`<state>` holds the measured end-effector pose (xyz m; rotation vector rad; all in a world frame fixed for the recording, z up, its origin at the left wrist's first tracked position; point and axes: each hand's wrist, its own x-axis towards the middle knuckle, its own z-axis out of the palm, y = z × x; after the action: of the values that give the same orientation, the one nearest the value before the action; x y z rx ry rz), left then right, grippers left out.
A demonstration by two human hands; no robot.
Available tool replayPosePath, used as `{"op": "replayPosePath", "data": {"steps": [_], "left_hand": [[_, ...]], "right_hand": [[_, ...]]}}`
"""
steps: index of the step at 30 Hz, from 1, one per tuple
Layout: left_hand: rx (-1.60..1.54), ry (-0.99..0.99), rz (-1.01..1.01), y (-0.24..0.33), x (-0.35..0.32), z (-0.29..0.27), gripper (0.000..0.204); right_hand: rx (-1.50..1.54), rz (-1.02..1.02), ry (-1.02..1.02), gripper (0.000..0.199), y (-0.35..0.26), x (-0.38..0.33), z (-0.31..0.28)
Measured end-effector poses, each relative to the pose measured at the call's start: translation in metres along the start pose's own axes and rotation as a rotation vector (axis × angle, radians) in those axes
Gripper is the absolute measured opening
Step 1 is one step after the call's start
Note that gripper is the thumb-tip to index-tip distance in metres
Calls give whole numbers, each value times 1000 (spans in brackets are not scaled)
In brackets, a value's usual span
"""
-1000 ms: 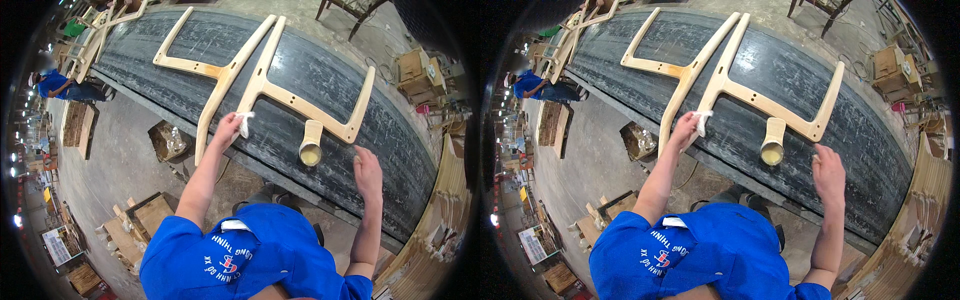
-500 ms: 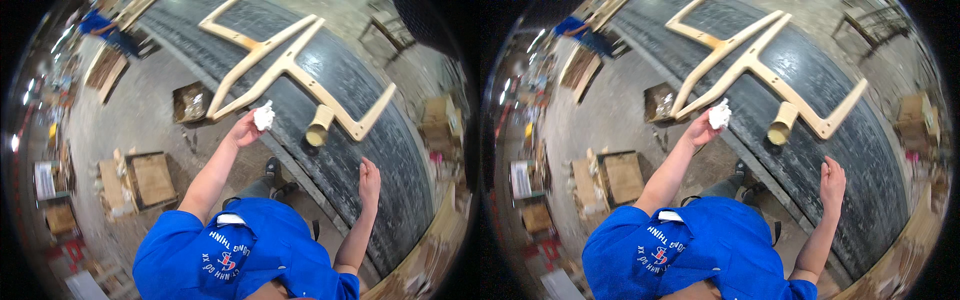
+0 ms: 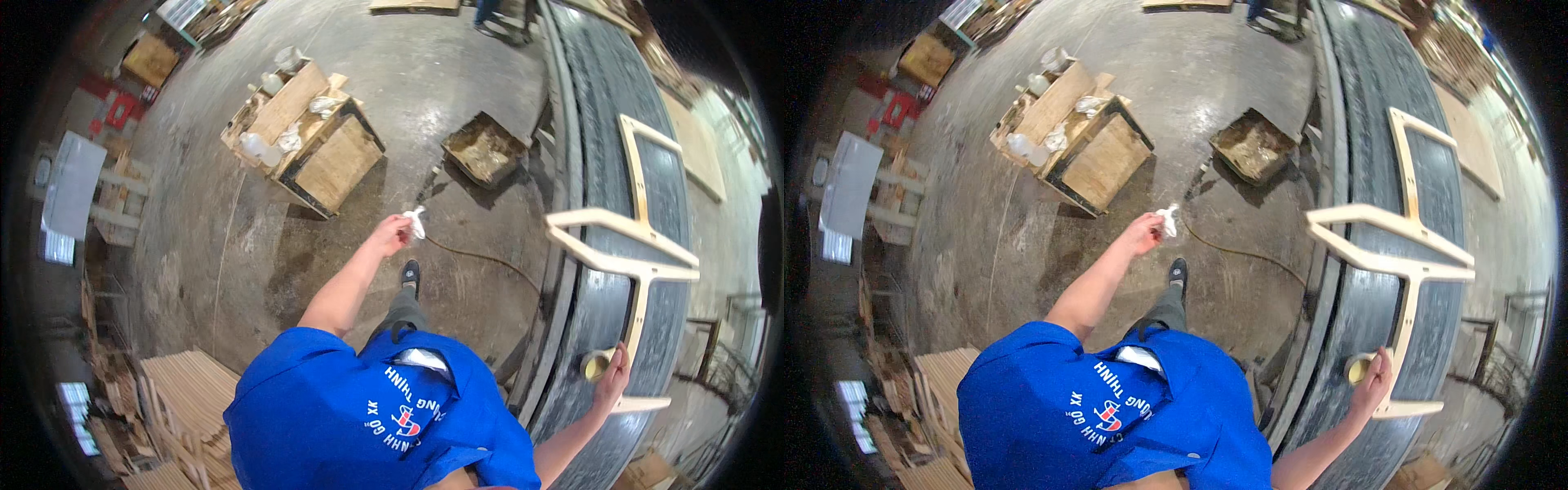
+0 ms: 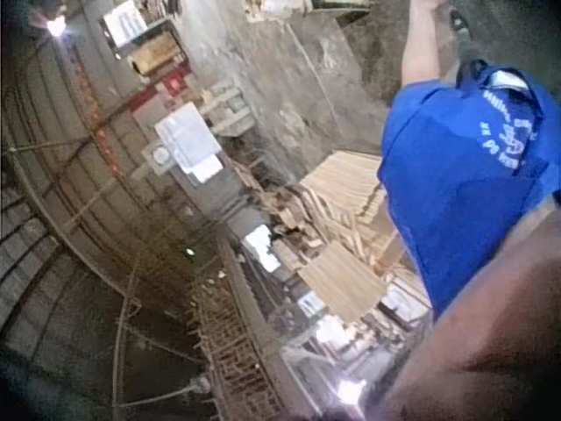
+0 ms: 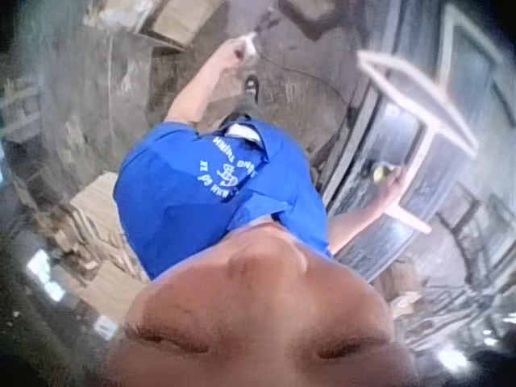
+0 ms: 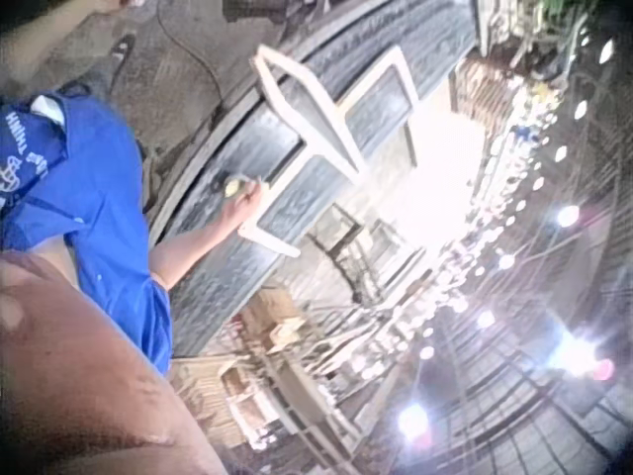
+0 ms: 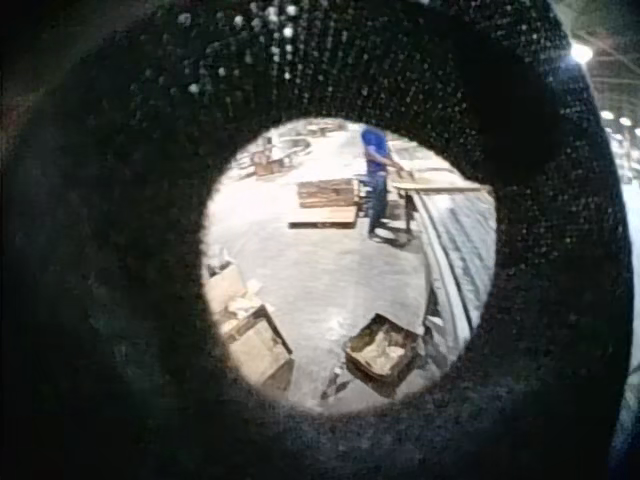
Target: The person applies a yellowish liquid to the edges and holes of wooden chair leg frames using a small brush and a container. The person repeatedly dips the brush into the container and applies the liquid to multiple frames laid out on a workbench, then places each treated frame onto a nearby rack.
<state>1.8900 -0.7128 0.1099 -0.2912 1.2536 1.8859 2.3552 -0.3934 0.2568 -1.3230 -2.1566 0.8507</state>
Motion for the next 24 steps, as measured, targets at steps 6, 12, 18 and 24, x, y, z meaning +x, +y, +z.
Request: {"op": "replayPosePath", "data": {"steps": [6,12,18,24], "left_hand": [[-202,460,209,120,76,-134,30],[-419,596,662,275,135,-225,45],[-22,545,339,289,180,-225,44],[442,181,-125,126,203,-110,4]], "right_hand": [[71,59,-124,38,-81,53,125],[19,-46,-325,38,-198,104,231],[-136,-7,-283,36,-236,116,250],[-216,4,-125,39,-210,97,207]]}}
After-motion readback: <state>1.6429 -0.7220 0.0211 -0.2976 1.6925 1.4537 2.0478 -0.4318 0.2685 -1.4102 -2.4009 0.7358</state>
